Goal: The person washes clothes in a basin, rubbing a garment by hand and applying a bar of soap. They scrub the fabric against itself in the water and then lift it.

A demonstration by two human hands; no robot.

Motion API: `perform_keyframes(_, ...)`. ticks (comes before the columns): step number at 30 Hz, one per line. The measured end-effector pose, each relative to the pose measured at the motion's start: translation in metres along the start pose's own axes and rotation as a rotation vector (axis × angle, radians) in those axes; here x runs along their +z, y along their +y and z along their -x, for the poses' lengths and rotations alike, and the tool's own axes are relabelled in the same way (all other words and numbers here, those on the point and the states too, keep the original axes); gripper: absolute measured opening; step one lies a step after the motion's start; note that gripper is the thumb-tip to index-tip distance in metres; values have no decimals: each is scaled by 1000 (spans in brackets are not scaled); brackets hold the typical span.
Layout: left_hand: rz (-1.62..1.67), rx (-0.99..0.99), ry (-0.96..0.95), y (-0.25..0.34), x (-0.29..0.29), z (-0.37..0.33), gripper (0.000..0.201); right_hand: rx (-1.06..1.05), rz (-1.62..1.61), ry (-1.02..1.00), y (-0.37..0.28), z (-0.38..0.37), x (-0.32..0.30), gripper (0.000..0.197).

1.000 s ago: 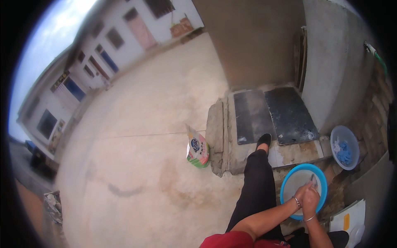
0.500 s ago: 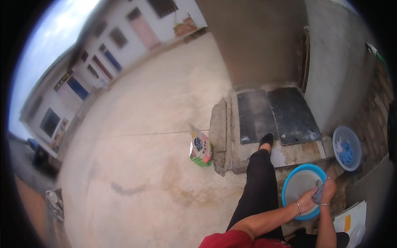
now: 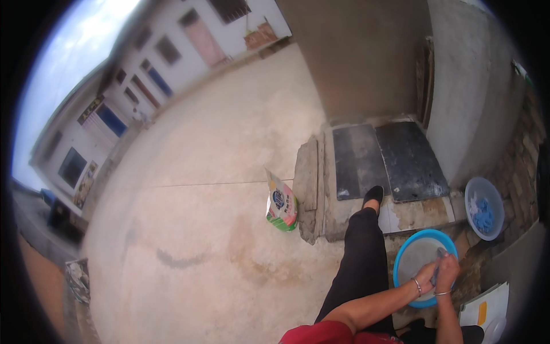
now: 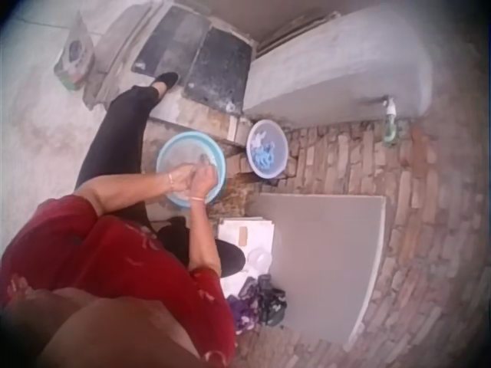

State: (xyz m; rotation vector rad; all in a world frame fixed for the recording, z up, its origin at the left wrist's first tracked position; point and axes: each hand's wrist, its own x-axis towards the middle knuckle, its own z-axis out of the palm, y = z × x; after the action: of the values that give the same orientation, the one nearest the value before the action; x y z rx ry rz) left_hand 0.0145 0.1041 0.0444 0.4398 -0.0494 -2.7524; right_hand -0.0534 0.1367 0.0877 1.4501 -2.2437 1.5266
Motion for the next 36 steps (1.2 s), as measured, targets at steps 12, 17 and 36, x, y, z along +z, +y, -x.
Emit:
perform_keyframes(12, -147, 64, 11, 4, 18, 15, 40, 245, -12, -11, 87, -1, -22, 22)
perform_keyframes(17, -271, 240, 82, 23, 15, 11, 39, 264, -389, -219, 72, 3, -24, 31)
perform_keyframes(36, -1064, 794, 46, 31, 22, 11, 39, 532, -897, -150, 19, -22, -75, 29)
